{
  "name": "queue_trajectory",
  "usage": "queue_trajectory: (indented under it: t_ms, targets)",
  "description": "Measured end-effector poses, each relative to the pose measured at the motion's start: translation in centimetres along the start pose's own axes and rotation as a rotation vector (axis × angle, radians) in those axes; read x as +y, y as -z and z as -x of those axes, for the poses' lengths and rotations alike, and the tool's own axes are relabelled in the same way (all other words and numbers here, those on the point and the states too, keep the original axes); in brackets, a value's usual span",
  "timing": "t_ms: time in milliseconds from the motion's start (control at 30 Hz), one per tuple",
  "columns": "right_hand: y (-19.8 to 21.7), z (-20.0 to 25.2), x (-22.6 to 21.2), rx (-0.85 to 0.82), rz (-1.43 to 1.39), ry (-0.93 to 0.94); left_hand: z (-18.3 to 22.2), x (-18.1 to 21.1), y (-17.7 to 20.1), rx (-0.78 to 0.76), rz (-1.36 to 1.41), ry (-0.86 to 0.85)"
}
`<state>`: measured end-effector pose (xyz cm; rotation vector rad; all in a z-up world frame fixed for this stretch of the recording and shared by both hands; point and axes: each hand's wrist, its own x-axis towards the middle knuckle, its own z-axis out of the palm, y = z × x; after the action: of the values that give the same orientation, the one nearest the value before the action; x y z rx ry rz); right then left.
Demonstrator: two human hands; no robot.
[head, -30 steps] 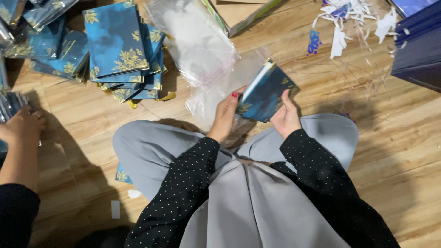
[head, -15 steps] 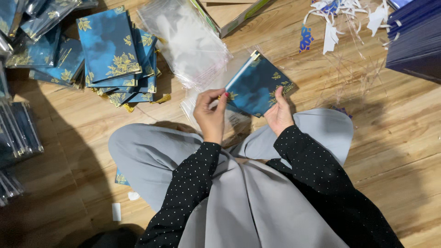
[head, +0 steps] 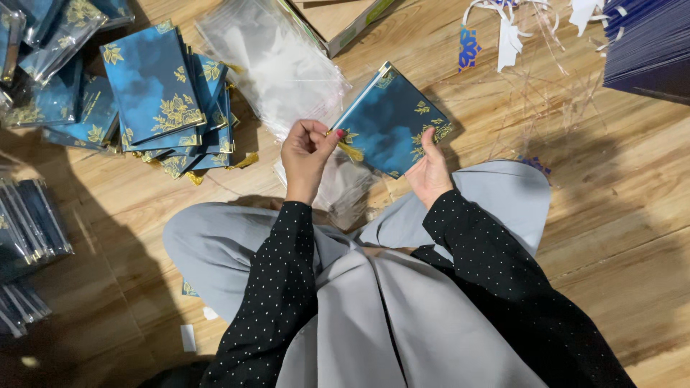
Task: The person picks up blue booklets from a pile, places each into a plastic sleeve, and stacks the packed items.
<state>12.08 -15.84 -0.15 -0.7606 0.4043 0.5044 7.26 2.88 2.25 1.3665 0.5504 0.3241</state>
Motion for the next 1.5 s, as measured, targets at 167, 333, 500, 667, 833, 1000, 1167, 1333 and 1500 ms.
queue_trajectory:
  t_ms: [167, 333, 500, 667, 833, 1000, 1167, 1333, 1500]
  targets:
    - [-1.4, 0.9, -0.1, -0.012, -0.043, -0.067, -0.2, 0.3, -0.5, -0.156, -0.1, -0.087]
    - [0.7, -0.3, 0.8, -0.006, 0.078, -0.09, 0.1, -1.8, -1.1, -0.088, -0.035, -0.081]
    - [-0.4, 1.3, 0.3, 0.143, 0.953, 0.244, 1.4, -0.7, -1.3, 0.022, -0.087, -0.125]
    - [-2.4, 1.0, -0.5, -0.106, 1.317, 0.53, 2.5, 1.6, -2.2, -0.198, -0.302, -0.056]
    - [-1.7, 0.2, -0.6, -0.014, 1.263, 0.222, 2.7, -1.8, -1.3, -0.14, -0.239, 0.007]
    - [-2.1, 0.5, -1.3, 0.039, 1.223, 0.239, 3.1, -2.9, -0.4, -0.341, -0.039, 0.152]
    - [-2.9, 1.0, -1.6, -0.001, 1.21, 0.24, 3.1, -4.1, -0.5, -0.263, -0.059, 0.076]
    - [-1.6, 0.7, -1.0, -0.073, 1.28, 0.238, 3.3, -4.9, -0.3, -0.23, -0.071, 0.073]
    - [-2.7, 1.1, -1.9, -0.109, 1.432, 0.292, 2.8, -4.7, -0.8, -0.222, -0.137, 0.027]
